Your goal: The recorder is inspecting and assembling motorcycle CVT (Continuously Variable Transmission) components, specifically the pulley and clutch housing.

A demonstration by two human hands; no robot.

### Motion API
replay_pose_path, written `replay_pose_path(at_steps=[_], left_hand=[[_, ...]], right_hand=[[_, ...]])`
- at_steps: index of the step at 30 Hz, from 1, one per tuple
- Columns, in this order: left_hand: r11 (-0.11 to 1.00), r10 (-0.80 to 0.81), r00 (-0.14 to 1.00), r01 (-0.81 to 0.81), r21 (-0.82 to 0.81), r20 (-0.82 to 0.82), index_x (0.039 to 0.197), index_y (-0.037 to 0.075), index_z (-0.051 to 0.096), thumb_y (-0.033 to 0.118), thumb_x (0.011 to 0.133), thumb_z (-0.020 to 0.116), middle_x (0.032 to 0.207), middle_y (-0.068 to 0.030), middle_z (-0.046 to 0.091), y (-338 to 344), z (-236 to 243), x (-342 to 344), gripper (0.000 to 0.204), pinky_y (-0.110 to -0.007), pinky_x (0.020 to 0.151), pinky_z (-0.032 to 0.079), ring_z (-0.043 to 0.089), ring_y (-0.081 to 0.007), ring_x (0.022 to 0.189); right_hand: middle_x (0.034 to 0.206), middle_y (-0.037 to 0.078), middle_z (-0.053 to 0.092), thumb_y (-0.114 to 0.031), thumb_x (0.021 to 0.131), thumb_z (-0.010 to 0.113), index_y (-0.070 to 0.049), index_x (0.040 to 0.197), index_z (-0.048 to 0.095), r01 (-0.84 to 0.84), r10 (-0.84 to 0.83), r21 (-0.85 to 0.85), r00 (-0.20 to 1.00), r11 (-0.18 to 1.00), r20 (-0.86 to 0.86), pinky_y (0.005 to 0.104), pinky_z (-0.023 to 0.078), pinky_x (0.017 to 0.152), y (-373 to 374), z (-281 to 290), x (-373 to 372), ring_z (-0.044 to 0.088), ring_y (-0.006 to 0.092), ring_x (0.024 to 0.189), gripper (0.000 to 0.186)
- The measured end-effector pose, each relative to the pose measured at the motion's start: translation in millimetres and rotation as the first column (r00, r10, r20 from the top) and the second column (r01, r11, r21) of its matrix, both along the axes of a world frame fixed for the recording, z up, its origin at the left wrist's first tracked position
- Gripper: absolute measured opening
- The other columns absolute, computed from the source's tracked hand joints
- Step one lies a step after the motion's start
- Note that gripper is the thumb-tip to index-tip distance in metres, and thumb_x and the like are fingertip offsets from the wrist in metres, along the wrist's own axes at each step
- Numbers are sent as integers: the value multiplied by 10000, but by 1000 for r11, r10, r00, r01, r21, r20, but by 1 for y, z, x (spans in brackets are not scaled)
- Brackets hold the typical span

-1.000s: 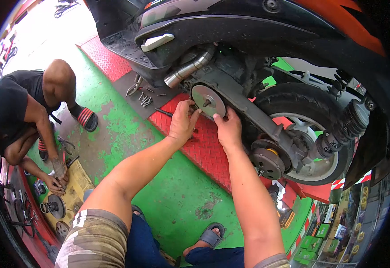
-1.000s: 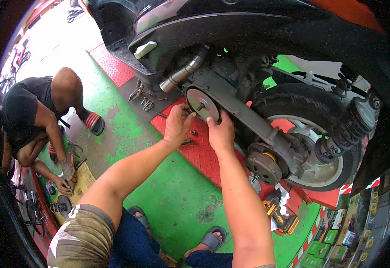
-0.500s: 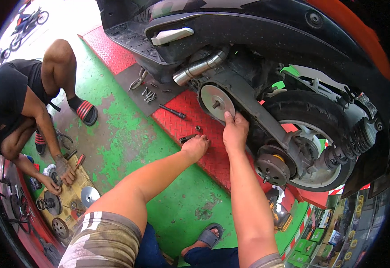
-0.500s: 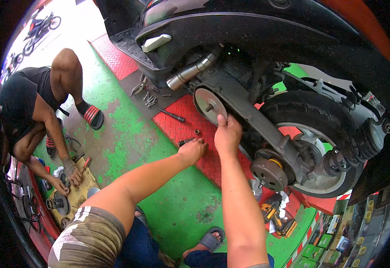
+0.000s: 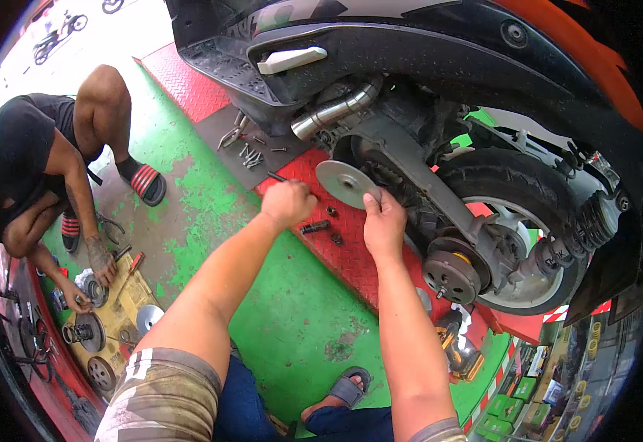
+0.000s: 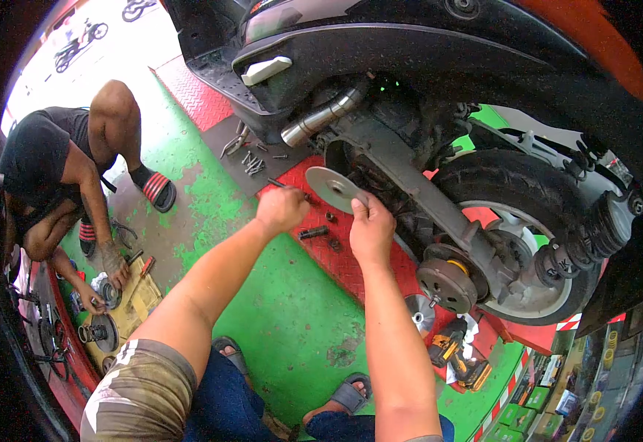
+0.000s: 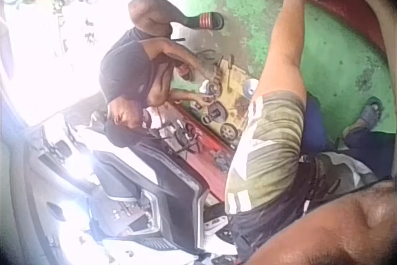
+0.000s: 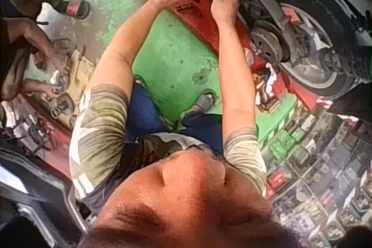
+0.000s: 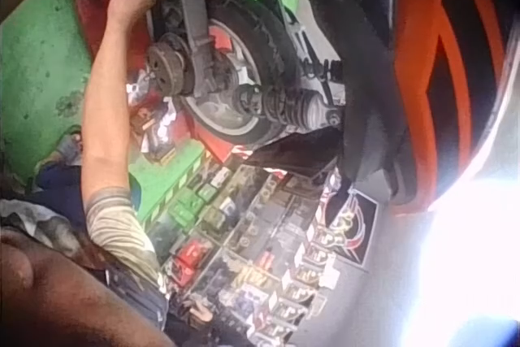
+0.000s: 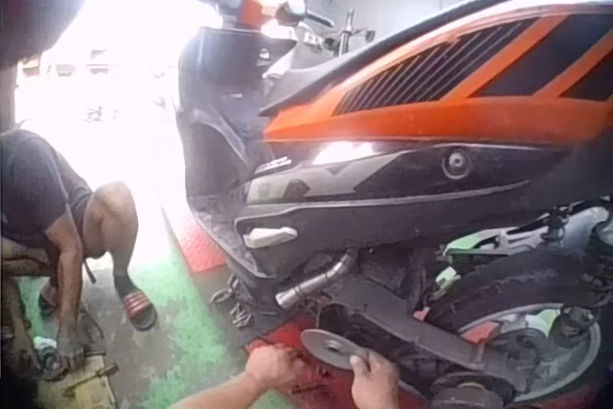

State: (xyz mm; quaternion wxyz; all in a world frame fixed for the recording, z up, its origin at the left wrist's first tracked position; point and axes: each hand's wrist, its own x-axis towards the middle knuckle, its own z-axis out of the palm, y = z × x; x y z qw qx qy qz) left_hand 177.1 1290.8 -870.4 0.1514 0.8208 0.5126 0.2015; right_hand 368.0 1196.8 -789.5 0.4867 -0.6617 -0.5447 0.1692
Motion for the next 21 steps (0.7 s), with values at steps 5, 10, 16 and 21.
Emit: replay_pose_path(at_steps=[5, 10, 16, 21], left_hand=[[963, 270, 947, -264, -55, 175, 886, 36, 735, 301, 899, 544, 870, -211, 728, 34, 14, -33, 327, -514, 827, 571, 718, -397, 883], [909, 312, 777, -76, -411, 547, 949, 4, 718, 269, 932, 585, 761, -125, 704, 57, 53, -53, 297, -381, 653, 569, 690, -225, 694], [857, -92, 971, 191, -478, 223, 1099, -9, 704, 251, 916, 599, 881, -116, 733, 8, 192, -98, 335, -376, 672, 569, 703, -220, 734], [928, -359, 776, 238, -286, -518, 1149, 15, 708, 247, 868, 608, 1074, -232, 728, -79, 320, -91, 379, -488, 908, 550, 701, -382, 1058]], right_hand=[[1050, 76, 749, -56, 996, 623, 27, 1167, 691, -137, 114, -114, 975, 984, -189, 307, 499, 922, -23, -8, -2, 660, 132, 972, 202], [983, 72, 726, -50, 986, 661, 17, 1061, 660, -271, 71, -216, 761, 938, -645, 286, 521, 853, -72, 1, 6, 661, 107, 901, 100], [1010, 60, 727, -116, 999, 687, -12, 1093, 649, -315, -1, -231, 588, 920, -809, 286, 539, 885, -144, 75, 2, 677, 120, 918, 144], [1145, 91, 703, -149, 1054, 594, 0, 1205, 606, -330, -15, -244, 568, 912, -823, 343, 544, 967, -191, 111, 11, 684, 169, 1043, 212]])
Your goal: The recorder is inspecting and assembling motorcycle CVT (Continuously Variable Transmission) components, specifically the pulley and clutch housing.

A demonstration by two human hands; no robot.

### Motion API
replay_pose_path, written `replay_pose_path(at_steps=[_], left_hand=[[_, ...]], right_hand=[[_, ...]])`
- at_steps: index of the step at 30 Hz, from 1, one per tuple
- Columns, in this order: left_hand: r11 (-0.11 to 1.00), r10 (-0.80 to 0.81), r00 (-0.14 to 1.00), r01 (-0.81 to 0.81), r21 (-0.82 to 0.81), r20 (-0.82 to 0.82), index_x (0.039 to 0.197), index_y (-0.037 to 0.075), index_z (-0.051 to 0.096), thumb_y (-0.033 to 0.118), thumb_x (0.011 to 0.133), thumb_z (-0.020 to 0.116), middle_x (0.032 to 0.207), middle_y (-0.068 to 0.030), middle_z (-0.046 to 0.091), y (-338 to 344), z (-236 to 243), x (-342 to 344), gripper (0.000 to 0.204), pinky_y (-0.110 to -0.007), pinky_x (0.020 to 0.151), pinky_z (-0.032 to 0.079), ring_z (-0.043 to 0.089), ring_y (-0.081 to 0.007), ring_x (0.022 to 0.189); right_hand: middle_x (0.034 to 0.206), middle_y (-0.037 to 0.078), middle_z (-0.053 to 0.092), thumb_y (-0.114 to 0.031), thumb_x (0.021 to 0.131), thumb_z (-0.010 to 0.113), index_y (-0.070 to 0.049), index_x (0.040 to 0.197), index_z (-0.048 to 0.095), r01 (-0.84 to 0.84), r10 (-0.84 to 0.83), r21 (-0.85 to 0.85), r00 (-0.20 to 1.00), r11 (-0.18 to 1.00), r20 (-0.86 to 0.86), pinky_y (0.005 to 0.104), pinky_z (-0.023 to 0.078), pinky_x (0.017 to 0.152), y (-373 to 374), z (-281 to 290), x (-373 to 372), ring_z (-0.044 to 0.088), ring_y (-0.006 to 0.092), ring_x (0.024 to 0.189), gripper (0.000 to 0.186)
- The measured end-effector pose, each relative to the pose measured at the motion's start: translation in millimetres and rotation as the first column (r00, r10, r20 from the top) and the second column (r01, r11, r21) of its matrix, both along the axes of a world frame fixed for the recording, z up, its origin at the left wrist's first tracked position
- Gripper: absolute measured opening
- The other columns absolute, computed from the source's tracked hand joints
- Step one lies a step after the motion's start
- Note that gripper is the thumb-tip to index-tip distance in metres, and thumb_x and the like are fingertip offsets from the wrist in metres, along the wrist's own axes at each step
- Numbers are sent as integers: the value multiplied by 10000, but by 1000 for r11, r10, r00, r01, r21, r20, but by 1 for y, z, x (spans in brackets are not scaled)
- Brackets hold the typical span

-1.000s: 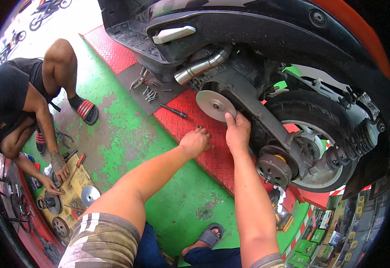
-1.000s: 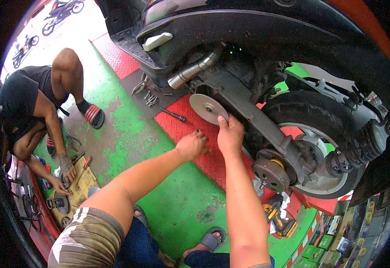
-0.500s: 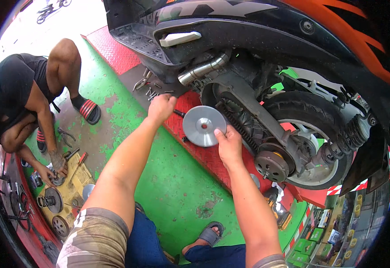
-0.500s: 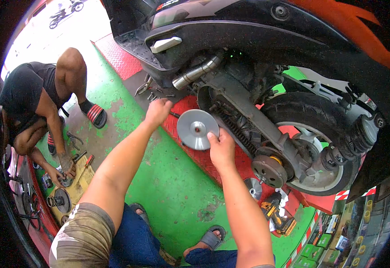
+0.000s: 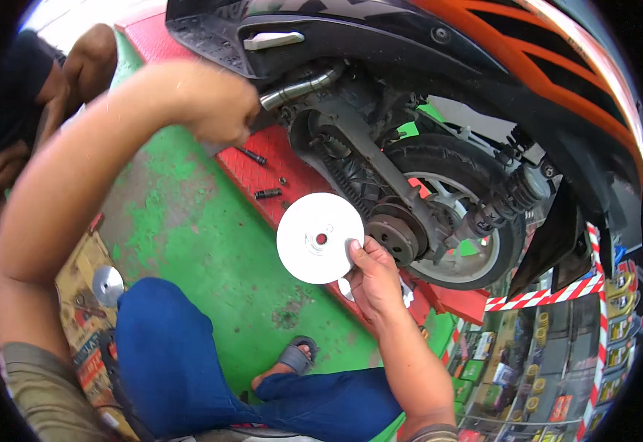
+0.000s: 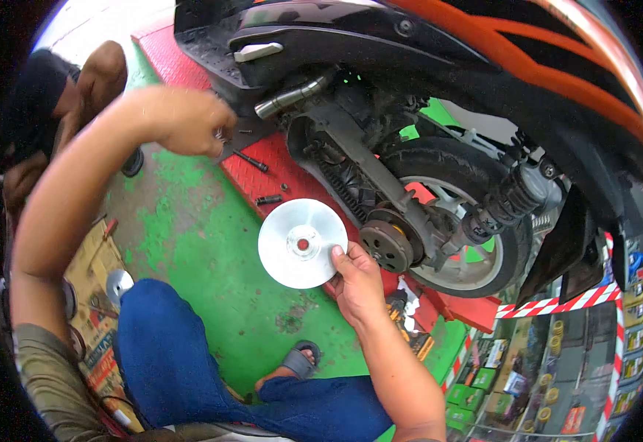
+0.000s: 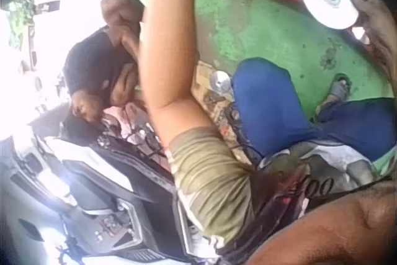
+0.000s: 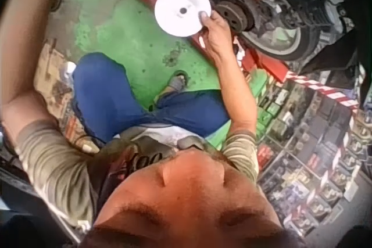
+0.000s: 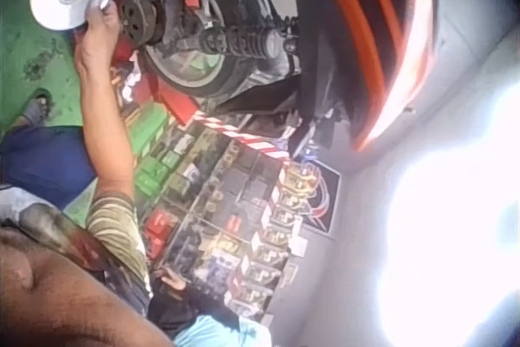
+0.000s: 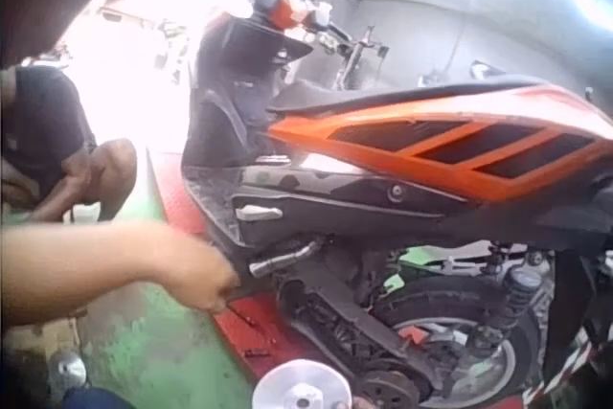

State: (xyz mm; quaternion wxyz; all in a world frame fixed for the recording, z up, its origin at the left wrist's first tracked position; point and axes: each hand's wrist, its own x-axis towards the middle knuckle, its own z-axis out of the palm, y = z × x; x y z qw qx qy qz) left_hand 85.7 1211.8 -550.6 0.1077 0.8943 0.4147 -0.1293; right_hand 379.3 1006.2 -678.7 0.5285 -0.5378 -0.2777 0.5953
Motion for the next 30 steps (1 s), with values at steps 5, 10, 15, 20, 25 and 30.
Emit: replay_pose_path(at_steps=[5, 10, 15, 20, 25, 30], left_hand=[[889, -179, 804, 379, 258, -567, 1035, -33, 732, 231, 858, 604, 1016, -255, 725, -52, 109, 12, 342, -518, 812, 574, 725, -398, 879], [892, -245, 874, 373, 256, -419, 1076, 7, 732, 263, 864, 651, 1019, -200, 731, -79, 147, 56, 342, -486, 783, 583, 730, -354, 874], [899, -276, 909, 359, 252, -312, 1116, 46, 731, 295, 869, 698, 1023, -145, 738, -121, 186, 72, 352, -454, 755, 591, 735, -310, 870], [898, -289, 927, 349, 268, -238, 1156, 86, 731, 326, 875, 744, 1026, -91, 745, -166, 199, 61, 370, -422, 726, 599, 739, -266, 866], [937, -261, 938, 304, 173, -230, 1188, 118, 731, 352, 879, 782, 1028, -47, 750, -84, 139, 220, 391, -397, 704, 606, 743, -230, 862], [966, -45, 965, -24, 256, 260, 1239, 222, 758, 303, 915, 717, 1283, -47, 726, -78, 76, 125, 336, -477, 909, 567, 710, -242, 1137]], right_hand=[[1196, 120, 699, -130, 1044, 603, 8, 1252, 598, -13, 13, 98, 1000, 995, 0, 375, 503, 1031, -20, 10, -14, 669, 195, 1094, 250], [1230, 120, 691, -111, 1032, 605, 1, 1264, 579, -20, 18, 186, 1000, 982, 12, 406, 513, 1053, -38, 14, -13, 674, 220, 1133, 258], [1305, 138, 655, -91, 1033, 579, 17, 1313, 559, -103, 105, 212, 995, 972, 4, 439, 468, 1114, -41, 16, -22, 632, 263, 1221, 301], [1233, 108, 707, -93, 1016, 617, 5, 1257, 611, -71, 76, 279, 997, 958, -8, 374, 486, 1040, -40, 6, -14, 669, 207, 1132, 261], [1269, 121, 673, -39, 984, 624, 22, 1266, 587, 49, -36, 260, 998, 964, -56, 406, 487, 1049, -50, 20, 14, 648, 247, 1157, 291], [1290, 140, 665, -77, 1029, 555, 64, 1301, 584, -16, -45, 322, 982, 947, 183, 391, 439, 1107, -58, 12, 32, 625, 225, 1207, 308]])
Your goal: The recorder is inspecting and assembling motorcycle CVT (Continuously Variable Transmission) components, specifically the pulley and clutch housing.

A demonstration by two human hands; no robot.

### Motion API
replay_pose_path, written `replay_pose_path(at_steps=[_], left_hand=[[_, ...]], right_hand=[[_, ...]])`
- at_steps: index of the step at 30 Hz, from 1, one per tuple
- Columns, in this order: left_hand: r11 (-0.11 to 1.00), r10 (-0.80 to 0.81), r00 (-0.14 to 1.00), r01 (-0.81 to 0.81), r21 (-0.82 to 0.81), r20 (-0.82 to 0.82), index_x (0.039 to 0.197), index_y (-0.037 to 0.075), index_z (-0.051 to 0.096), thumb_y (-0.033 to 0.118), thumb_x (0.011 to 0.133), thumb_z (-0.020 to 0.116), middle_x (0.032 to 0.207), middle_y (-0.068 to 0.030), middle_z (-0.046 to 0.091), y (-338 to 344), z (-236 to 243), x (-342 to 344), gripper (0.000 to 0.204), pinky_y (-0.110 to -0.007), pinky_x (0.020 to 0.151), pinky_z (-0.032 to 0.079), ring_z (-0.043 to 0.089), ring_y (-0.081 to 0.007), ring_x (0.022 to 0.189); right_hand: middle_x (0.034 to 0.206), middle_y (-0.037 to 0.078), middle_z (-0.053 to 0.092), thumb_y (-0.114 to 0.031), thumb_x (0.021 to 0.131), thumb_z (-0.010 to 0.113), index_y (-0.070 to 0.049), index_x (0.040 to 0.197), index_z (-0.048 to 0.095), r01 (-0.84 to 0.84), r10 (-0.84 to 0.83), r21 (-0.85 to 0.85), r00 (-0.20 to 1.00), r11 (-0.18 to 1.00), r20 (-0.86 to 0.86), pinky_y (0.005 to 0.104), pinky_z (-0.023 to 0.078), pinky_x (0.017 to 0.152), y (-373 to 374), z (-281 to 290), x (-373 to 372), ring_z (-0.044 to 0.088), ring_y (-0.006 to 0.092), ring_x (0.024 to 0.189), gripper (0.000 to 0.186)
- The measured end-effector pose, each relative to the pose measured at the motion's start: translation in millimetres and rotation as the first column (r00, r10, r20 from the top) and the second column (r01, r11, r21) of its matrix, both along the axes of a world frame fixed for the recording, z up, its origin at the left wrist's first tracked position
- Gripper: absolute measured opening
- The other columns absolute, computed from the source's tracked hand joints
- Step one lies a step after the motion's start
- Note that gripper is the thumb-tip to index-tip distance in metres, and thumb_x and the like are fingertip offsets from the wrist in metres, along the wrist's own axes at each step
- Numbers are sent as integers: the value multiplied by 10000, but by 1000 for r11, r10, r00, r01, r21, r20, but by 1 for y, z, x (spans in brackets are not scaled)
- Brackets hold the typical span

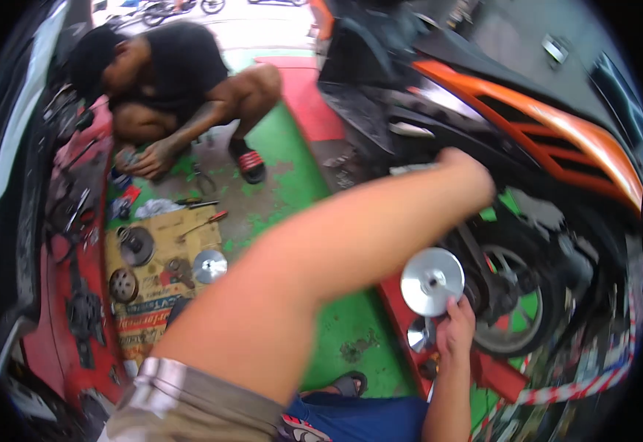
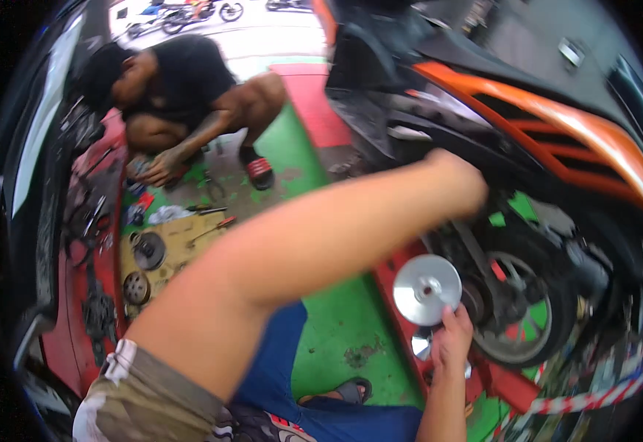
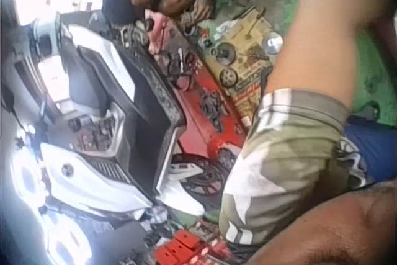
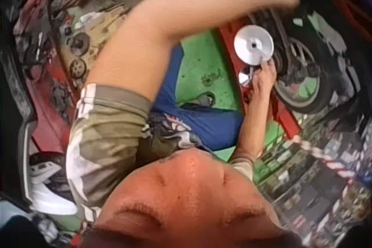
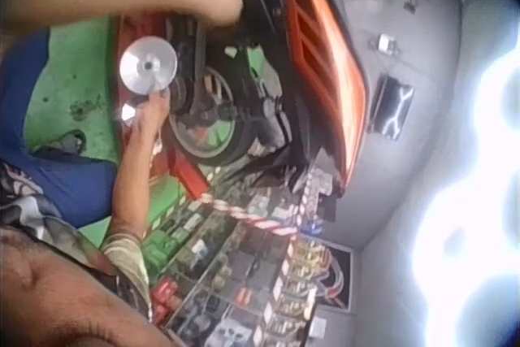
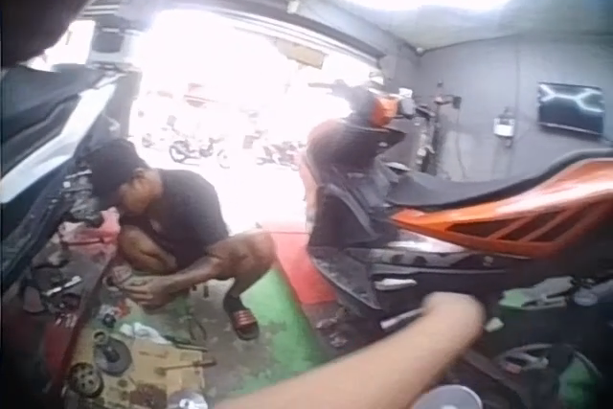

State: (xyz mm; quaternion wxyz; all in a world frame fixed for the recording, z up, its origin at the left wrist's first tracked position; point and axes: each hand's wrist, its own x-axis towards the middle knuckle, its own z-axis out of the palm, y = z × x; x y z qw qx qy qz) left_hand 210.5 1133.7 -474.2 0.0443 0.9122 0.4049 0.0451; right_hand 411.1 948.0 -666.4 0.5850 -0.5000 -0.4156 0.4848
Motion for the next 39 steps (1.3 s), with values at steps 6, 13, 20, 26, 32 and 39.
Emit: replay_pose_path(at_steps=[6, 13, 20, 26, 32, 39], left_hand=[[854, 369, 722, -15, -520, 585, 1118, -21, 713, 672, 962, 519, 997, -188, 734, -5, -72, -81, 736, -435, 782, 564, 715, -299, 829], [79, 701, 599, 473, -877, 386, 1290, -25, 633, 781, 976, 393, 1130, -174, 722, -73, -118, -58, 898, -339, 848, 548, 704, -240, 948], [347, 749, 236, 656, -671, 618, 1307, -47, 614, 300, 1080, 463, 1243, -153, 706, -80, -110, -59, 441, -407, 1008, 545, 699, -238, 1115], [457, 622, 321, 591, -664, 714, 1192, 15, 658, 390, 1065, 494, 1039, -53, 714, -71, -122, -86, 429, -307, 786, 539, 678, -139, 888], [677, 429, 375, 469, -567, 822, 1169, 19, 673, 282, 921, 797, 931, -19, 714, -92, -105, -87, 382, -223, 662, 485, 643, -69, 819], [609, 471, 411, 488, -625, 781, 1201, 2, 655, 221, 905, 818, 931, -13, 696, -83, -118, -97, 403, -223, 589, 497, 619, -52, 726]], right_hand=[[1185, 84, 708, -73, 1050, 574, 58, 1246, 632, 198, -299, 311, 899, 929, 321, 282, 473, 1002, 2, 23, -31, 644, 135, 1087, 243], [1093, 160, 751, 91, 888, 650, -5, 1146, 690, -125, -712, 836, 467, 535, 525, 366, 552, 891, -11, 68, -40, 696, 289, 1015, 278], [1197, 61, 754, -34, 813, 754, -130, 1094, 800, -356, -733, 767, 257, 534, 630, 361, 507, 941, -22, 68, -37, 599, 279, 1166, 301], [1245, 99, 725, -50, 758, 804, -137, 1116, 802, -341, -707, 755, 278, 560, 650, 347, 520, 937, -11, 60, -30, 610, 282, 1134, 368], [1247, 106, 684, -29, 719, 847, -136, 1106, 794, -345, -702, 749, 276, 565, 657, 357, 529, 919, -7, 55, -32, 621, 285, 1116, 404], [1243, 146, 635, 111, 803, 731, -63, 1346, 615, 45, -360, 539, 790, 841, 496, 333, 548, 922, -3, 52, -54, 652, 243, 1057, 582]])
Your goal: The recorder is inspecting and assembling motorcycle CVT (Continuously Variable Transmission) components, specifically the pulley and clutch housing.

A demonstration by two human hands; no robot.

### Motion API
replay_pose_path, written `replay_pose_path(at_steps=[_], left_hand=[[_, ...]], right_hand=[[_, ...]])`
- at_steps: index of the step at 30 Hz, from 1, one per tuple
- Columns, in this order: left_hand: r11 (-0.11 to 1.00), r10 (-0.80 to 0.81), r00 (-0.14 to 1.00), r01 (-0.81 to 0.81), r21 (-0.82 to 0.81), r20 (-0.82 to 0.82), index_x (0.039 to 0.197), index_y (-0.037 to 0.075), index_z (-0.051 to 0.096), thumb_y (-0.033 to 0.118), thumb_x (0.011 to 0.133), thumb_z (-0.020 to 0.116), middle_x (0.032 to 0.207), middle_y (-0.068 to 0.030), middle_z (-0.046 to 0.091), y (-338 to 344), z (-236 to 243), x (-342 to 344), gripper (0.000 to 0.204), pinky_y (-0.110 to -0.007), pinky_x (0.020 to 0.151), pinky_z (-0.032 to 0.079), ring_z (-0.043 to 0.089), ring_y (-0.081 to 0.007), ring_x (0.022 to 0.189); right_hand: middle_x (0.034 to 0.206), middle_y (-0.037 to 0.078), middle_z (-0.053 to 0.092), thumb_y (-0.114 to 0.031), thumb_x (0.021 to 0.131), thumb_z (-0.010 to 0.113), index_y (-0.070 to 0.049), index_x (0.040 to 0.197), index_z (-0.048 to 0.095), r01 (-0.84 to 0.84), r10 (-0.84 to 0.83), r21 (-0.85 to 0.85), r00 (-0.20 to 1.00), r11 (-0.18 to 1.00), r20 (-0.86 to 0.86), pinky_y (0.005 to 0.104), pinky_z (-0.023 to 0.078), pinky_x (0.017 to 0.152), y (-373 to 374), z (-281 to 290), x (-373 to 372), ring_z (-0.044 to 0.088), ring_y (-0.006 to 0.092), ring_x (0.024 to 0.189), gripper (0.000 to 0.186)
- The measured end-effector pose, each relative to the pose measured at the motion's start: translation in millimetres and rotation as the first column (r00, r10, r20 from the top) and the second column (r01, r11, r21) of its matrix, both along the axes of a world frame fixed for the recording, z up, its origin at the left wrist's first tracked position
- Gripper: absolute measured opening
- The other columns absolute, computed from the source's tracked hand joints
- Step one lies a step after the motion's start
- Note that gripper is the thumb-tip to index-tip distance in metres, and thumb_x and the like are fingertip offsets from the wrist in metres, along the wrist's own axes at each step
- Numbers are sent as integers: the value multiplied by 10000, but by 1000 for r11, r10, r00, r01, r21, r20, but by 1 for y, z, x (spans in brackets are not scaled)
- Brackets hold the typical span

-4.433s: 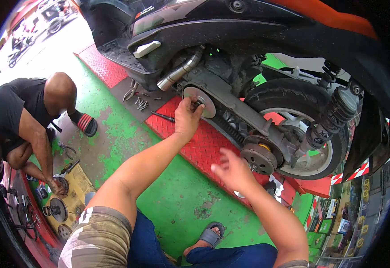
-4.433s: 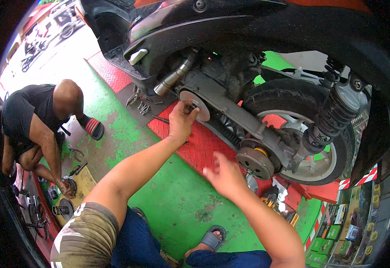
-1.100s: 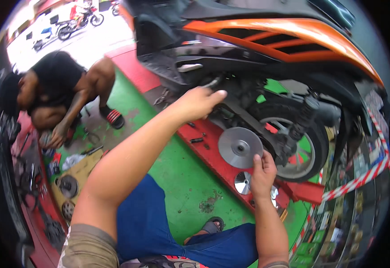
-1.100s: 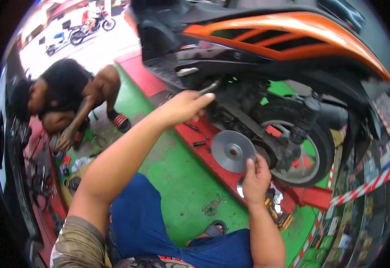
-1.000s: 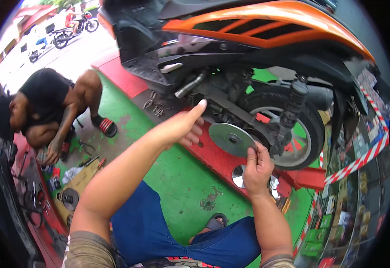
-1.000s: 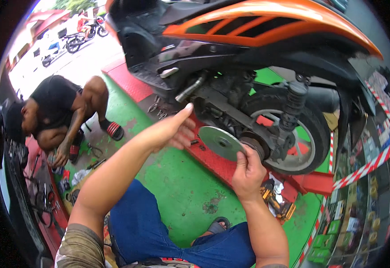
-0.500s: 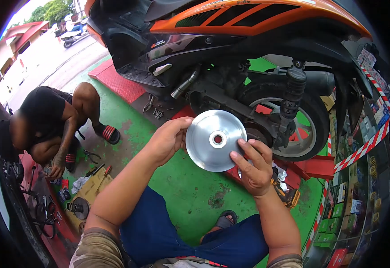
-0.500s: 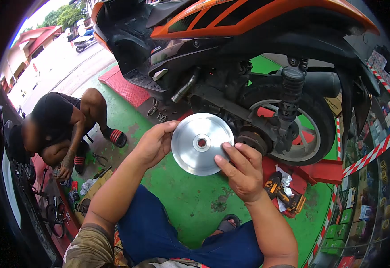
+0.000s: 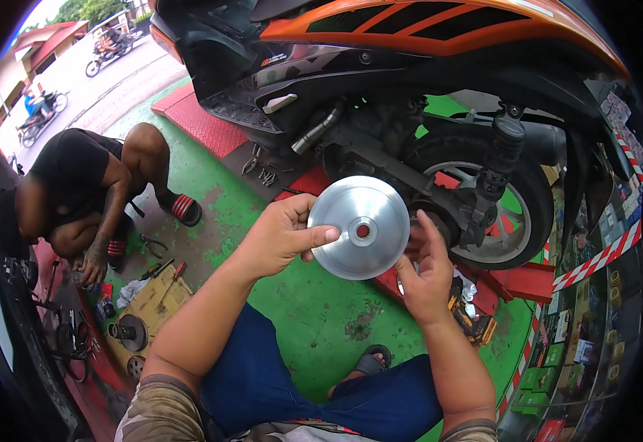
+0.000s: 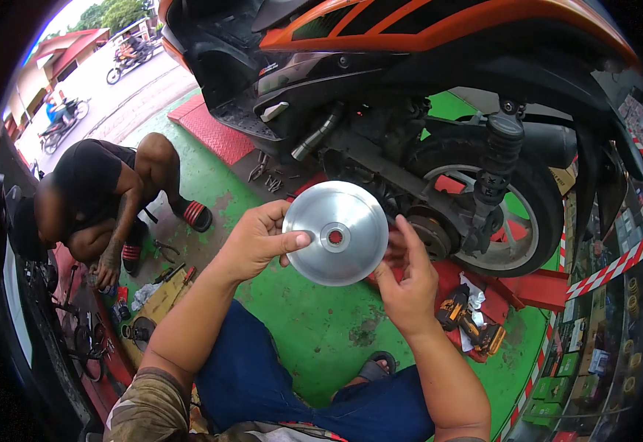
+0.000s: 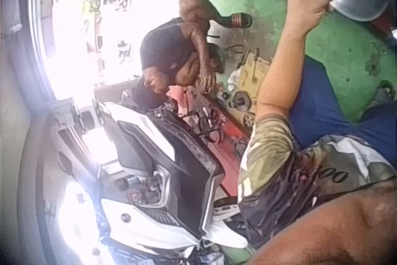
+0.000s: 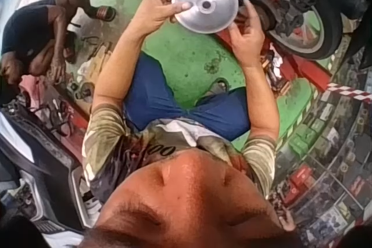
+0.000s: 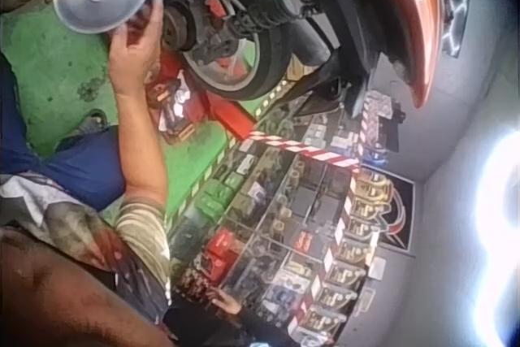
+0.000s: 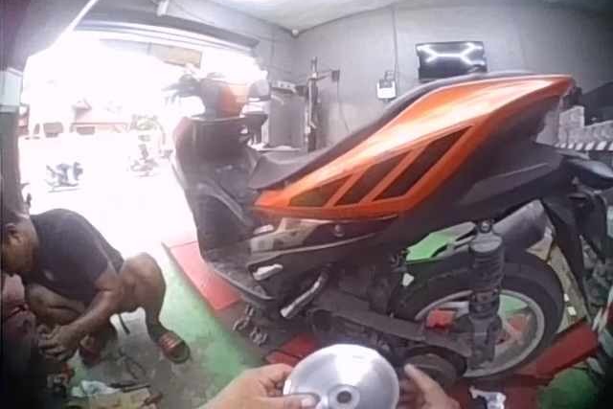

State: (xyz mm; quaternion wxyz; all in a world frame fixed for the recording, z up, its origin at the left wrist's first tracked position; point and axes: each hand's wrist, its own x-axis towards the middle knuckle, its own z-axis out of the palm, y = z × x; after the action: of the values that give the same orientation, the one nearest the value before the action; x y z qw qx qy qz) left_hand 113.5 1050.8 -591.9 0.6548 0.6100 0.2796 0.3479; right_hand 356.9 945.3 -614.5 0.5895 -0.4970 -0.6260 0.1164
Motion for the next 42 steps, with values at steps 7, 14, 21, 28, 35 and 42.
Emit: replay_pose_path(at_steps=[7, 14, 21, 28, 35, 42], left_hand=[[996, -25, 993, 35, 81, -114, 1199, -7, 652, 302, 998, 716, 898, -18, 682, 4, -6, 2, 374, -240, 597, 508, 615, -75, 703], [996, -48, 994, 54, 64, -96, 1143, -18, 660, 299, 1092, 555, 829, -17, 642, 9, -13, 3, 338, -249, 604, 496, 591, -75, 668], [999, 21, 981, -12, 48, -194, 1106, -7, 661, 333, 972, 742, 840, -13, 652, 1, -16, 21, 375, -239, 588, 480, 588, -69, 673], [993, 105, 964, -86, 86, -244, 1057, -3, 670, 362, 937, 788, 873, -27, 673, 1, -21, 18, 402, -237, 586, 482, 607, -80, 694], [974, 62, 987, -26, -225, 151, 1111, 24, 701, 359, 1071, 587, 931, -20, 716, 5, -33, 23, 356, -262, 758, 516, 647, -87, 829], [988, 105, 992, -95, -125, 73, 1074, 20, 696, 344, 1064, 602, 945, -18, 718, 34, -39, -7, 338, -265, 800, 515, 650, -92, 846]], right_hand=[[1201, 126, 687, 6, 927, 652, 30, 1541, 395, -559, 230, -353, 721, 751, -653, 274, 552, 829, 1, -9, 20, 680, 156, 957, 665], [1025, 41, 731, -167, 986, 715, 13, 1375, 566, -435, 108, -418, 784, 797, -611, 228, 506, 663, 3, 1, 10, 657, 81, 823, 454], [955, 34, 734, -199, 1023, 674, 11, 1308, 621, -371, 76, -446, 830, 814, -553, 220, 491, 607, 1, 0, 14, 644, 71, 758, 358], [1015, 58, 717, -154, 1075, 560, 24, 1379, 583, -483, 181, -407, 787, 775, -590, 241, 520, 666, 2, -8, 21, 664, 102, 813, 353], [1094, 57, 709, -140, 1085, 522, -18, 1517, 487, -571, 251, -467, 773, 675, -582, 257, 558, 783, 0, 10, 40, 686, 126, 908, 450], [1194, 193, 726, -139, 974, 671, -14, 1479, 532, 19, 460, -937, 868, 349, 189, 370, 562, 880, -1, 13, 132, 719, 248, 953, 538]])
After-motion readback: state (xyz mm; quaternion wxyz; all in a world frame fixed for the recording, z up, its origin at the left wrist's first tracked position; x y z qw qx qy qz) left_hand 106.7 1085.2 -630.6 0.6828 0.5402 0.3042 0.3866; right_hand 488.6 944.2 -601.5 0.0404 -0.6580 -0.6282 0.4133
